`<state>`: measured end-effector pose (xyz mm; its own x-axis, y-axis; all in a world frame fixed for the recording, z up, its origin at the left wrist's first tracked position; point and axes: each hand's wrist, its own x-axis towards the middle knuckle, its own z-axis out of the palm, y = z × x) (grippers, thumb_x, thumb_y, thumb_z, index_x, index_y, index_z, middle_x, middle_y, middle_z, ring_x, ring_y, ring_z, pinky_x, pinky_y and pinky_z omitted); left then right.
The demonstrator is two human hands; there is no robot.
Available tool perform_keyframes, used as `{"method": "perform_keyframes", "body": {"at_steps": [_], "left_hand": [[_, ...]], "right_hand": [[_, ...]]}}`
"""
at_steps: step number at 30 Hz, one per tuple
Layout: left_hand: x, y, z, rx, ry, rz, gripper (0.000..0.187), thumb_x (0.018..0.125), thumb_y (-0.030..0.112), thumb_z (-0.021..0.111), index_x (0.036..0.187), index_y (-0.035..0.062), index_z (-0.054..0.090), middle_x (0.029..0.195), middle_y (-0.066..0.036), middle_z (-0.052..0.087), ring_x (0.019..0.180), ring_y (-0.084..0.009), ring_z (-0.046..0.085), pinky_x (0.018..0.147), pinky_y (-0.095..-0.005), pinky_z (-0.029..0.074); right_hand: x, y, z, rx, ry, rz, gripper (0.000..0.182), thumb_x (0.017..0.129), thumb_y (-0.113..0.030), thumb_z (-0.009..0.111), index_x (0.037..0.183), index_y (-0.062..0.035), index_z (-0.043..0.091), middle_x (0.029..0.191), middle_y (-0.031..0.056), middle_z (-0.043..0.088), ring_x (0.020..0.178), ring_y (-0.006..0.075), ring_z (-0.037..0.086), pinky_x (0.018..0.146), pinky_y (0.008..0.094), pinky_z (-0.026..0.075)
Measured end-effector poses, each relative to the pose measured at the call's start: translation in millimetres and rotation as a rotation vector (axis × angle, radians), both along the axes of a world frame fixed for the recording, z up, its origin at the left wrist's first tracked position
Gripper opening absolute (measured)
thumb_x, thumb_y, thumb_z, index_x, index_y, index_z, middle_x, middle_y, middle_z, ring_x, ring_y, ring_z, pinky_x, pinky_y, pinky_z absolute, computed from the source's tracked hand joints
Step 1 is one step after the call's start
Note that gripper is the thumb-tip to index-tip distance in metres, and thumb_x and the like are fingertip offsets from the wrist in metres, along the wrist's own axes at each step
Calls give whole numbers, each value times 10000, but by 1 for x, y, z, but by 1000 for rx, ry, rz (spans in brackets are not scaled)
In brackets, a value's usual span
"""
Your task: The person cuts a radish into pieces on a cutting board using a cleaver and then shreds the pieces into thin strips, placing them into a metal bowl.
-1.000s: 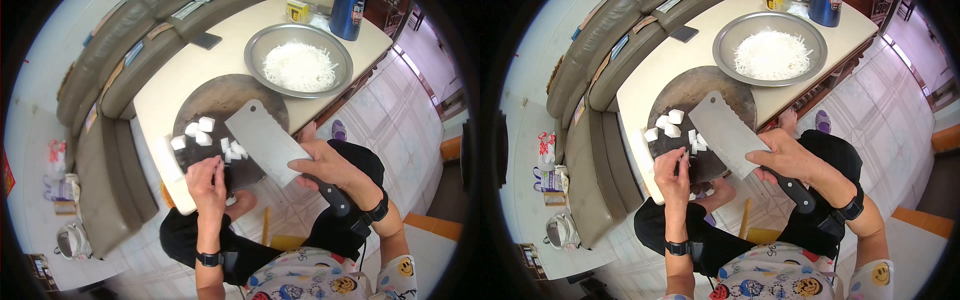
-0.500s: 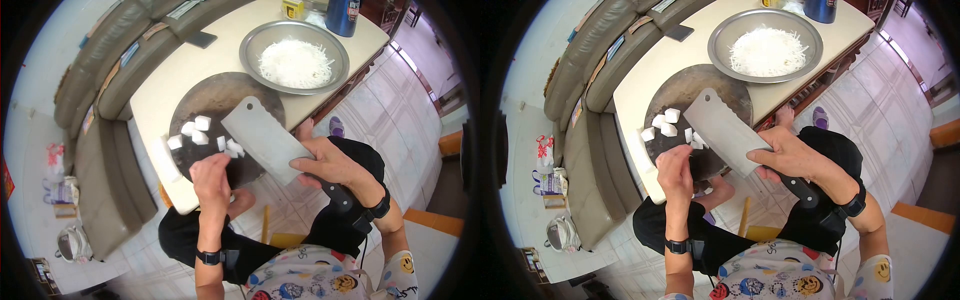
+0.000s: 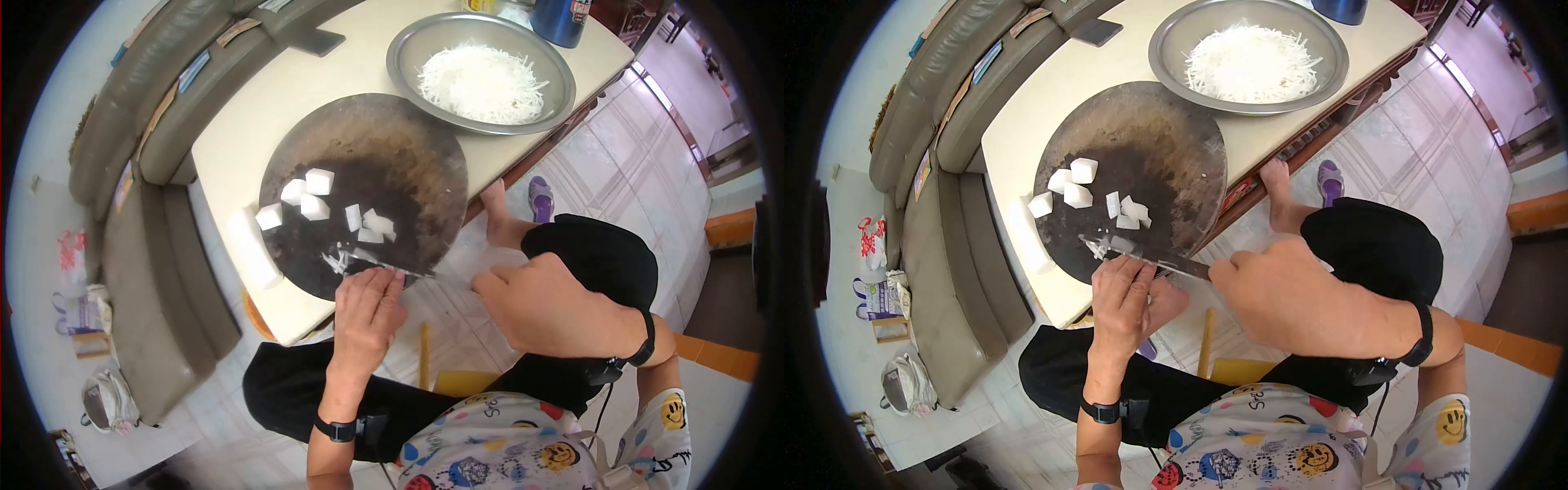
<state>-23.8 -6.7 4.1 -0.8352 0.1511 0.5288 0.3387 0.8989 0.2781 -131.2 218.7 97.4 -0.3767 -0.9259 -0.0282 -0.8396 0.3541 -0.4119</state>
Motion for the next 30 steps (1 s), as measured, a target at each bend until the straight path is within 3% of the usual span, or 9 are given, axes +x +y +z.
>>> {"method": "perform_keyframes", "body": {"at_steps": [7,12,15,21,25,27,30], "left_hand": [[2,1,-5,5,-54,17,335,609,3,735,934,-33,663,1025,-143,617,988,-339,595,857,-460,467],[1,4,-5,-19,-48,41,264,627,3,739,873,-22,647,1026,-155,619,977,-363,595,851,-477,468],[2,2,-6,-1,-70,46,254,636,0,741,869,-23,643,1031,-163,621,985,-377,594,847,-484,471],[2,5,-6,25,-87,71,231,652,4,738,860,-24,640,1034,-168,623,990,-393,591,840,-478,477],[2,6,-7,16,-46,68,189,649,-4,737,802,-22,628,964,-149,624,879,-357,599,767,-449,490],[4,8,-4,21,-52,68,175,654,-7,737,787,-23,624,931,-140,622,834,-342,599,736,-434,494],[-1,7,5,-20,-30,38,175,667,-3,742,803,-30,634,880,-129,612,770,-317,590,688,-410,495]], "right_hand": [[7,17,-5,105,-84,8,222,711,-49,626,874,52,512,742,173,586,556,329,623,461,395,475],[7,20,-1,149,-77,94,344,689,-76,656,943,117,526,720,169,559,540,254,620,406,349,455],[6,17,2,134,-15,137,344,668,-89,668,900,128,536,687,159,553,566,229,627,387,327,444],[7,7,9,185,-7,144,256,657,-58,663,809,113,549,623,138,561,590,226,640,406,316,460],[1,-1,3,67,-5,164,243,644,-47,681,796,103,566,639,140,581,592,236,644,432,309,472],[3,-9,-8,2,42,196,246,700,-88,650,839,74,527,656,111,561,501,218,583,418,335,431],[4,-18,-8,36,30,205,225,692,-73,658,823,64,534,677,128,586,546,240,604,462,340,461]]}}
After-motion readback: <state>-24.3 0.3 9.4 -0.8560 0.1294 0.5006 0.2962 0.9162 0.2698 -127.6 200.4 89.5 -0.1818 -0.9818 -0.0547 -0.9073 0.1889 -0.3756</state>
